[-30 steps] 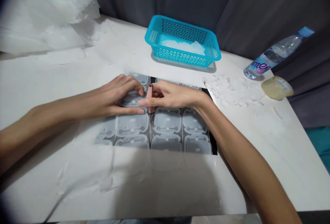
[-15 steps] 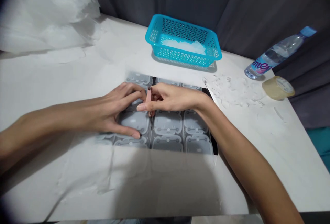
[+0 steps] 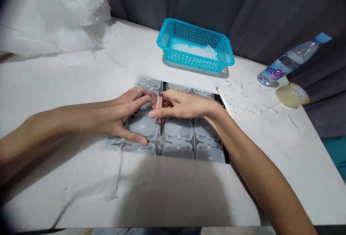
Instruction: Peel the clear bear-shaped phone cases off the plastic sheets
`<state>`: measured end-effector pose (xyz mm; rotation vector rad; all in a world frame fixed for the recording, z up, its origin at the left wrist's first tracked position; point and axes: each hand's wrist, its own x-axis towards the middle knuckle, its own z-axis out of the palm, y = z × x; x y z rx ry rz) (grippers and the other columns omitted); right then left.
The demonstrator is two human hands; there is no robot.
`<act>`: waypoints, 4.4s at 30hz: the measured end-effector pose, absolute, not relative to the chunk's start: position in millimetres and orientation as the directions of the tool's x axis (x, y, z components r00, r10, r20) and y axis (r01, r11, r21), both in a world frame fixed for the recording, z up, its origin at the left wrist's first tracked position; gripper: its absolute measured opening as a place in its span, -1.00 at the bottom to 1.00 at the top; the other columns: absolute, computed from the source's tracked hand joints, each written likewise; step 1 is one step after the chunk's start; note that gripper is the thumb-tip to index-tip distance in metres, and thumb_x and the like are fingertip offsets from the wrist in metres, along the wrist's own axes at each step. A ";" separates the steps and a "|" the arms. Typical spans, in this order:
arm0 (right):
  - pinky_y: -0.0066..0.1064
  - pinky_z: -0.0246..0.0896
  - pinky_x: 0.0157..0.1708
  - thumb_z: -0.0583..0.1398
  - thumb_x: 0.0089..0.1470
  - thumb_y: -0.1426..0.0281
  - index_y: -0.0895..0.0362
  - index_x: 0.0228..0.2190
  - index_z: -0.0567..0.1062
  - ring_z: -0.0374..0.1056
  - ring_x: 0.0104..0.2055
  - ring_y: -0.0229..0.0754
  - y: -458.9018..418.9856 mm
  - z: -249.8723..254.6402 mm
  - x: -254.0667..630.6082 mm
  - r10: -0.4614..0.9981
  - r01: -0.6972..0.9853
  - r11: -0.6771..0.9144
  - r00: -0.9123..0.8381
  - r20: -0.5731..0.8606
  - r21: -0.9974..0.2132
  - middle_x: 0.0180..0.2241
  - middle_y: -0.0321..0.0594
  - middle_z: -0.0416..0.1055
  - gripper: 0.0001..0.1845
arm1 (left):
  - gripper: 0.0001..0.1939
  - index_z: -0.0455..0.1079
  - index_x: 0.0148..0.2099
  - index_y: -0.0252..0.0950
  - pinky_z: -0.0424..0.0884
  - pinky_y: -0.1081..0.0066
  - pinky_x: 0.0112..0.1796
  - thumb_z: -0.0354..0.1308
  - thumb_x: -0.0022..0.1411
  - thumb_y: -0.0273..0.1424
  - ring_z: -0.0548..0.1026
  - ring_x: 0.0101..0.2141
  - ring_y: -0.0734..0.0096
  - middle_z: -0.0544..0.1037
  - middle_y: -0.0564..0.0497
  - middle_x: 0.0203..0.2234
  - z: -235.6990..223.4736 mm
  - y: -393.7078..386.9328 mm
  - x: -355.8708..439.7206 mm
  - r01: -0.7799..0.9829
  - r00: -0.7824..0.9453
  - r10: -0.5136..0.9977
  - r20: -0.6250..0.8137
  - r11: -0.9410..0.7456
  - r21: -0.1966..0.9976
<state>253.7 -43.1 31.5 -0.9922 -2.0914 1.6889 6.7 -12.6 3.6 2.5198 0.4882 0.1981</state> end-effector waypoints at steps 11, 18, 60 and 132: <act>-0.43 0.16 -0.55 0.35 0.18 0.00 0.14 -0.45 0.50 0.25 -0.51 -0.30 -54.0 43.3 252.5 0.665 0.438 0.017 -0.676 -0.318 -0.899 -0.46 -0.25 0.54 -0.53 | -0.22 0.37 0.14 -0.26 0.40 0.01 0.11 0.40 0.07 0.16 0.36 0.10 -0.15 0.38 -0.24 0.09 3.8 -12.3 5.1 0.257 0.924 0.372 0.091 -0.779 0.573; -0.46 0.15 -0.57 0.38 0.15 0.01 0.15 -0.36 0.52 0.24 -0.51 -0.32 -71.8 35.0 253.3 0.750 0.389 -0.089 -0.580 -0.319 -0.917 -0.42 -0.26 0.56 -0.56 | -0.20 0.33 0.14 -0.29 0.38 0.07 0.10 0.39 0.10 0.17 0.36 0.08 -0.13 0.36 -0.27 0.10 7.3 -15.0 4.7 0.275 0.929 0.366 0.062 -0.792 0.545; -0.47 0.08 -0.61 0.40 0.13 0.03 0.13 -0.37 0.49 0.17 -0.55 -0.34 -72.3 32.9 252.2 0.746 0.322 -0.104 -0.601 -0.288 -0.941 -0.45 -0.29 0.54 -0.57 | -0.20 0.38 0.11 -0.24 0.38 0.10 0.11 0.45 0.01 0.16 0.37 0.09 -0.13 0.39 -0.22 0.09 6.9 -13.5 6.4 0.294 0.916 0.397 0.057 -0.760 0.580; -0.47 0.14 -0.60 0.38 0.15 0.02 0.16 -0.39 0.48 0.24 -0.57 -0.37 -79.5 37.6 250.1 0.731 0.370 -0.161 -0.578 -0.363 -0.915 -0.39 -0.22 0.57 -0.54 | -0.23 0.38 0.16 -0.26 0.35 0.04 0.15 0.40 0.09 0.14 0.35 0.16 -0.17 0.35 -0.26 0.17 8.7 -11.3 3.4 0.302 0.927 0.374 0.013 -0.768 0.565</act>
